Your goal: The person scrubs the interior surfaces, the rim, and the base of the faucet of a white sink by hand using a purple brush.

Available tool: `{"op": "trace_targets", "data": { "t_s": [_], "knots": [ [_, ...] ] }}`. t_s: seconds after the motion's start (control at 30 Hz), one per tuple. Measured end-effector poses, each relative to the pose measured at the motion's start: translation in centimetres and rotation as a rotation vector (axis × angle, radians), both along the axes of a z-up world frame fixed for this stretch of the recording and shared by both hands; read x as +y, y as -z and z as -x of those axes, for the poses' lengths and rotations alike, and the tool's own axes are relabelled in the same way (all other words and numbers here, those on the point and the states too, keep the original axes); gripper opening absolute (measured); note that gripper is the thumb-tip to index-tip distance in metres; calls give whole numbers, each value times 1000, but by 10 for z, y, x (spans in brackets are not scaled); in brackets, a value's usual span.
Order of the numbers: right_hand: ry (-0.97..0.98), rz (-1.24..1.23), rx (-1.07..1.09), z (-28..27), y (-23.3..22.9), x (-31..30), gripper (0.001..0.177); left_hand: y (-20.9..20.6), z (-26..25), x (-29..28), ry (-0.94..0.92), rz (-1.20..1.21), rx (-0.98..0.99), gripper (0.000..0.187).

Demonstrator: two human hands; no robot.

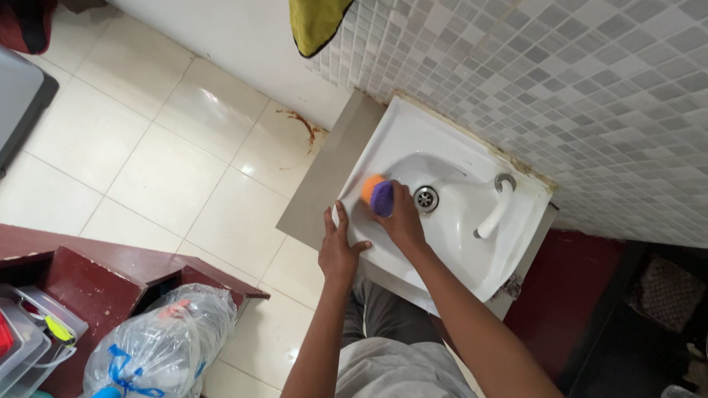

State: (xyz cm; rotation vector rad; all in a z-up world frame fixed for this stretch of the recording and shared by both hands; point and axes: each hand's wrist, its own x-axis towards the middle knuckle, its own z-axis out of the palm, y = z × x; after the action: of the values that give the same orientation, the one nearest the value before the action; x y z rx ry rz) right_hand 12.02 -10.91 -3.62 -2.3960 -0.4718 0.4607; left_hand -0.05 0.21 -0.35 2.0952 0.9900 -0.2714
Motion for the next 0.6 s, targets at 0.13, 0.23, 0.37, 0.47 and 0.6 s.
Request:
{"op": "trace_targets", "data": {
  "t_s": [0.13, 0.23, 0.37, 0.47, 0.6],
  "knots": [
    [-387, 51, -39, 5, 0, -16, 97, 3, 2, -1, 8, -11, 15, 119],
    [-532, 193, 104, -7, 12, -37, 103, 3, 2, -1, 8, -30, -12, 121],
    [-559, 450, 301, -22, 27, -91, 87, -1, 2, -2, 12, -4, 18, 122],
    [-516, 544, 368, -23, 24, -145, 80, -4, 2, -3, 4, 10, 20, 123],
    [-381, 705, 413, -12, 7, -190, 75, -7, -3, -2, 19, 28, 82, 122]
  ]
}}
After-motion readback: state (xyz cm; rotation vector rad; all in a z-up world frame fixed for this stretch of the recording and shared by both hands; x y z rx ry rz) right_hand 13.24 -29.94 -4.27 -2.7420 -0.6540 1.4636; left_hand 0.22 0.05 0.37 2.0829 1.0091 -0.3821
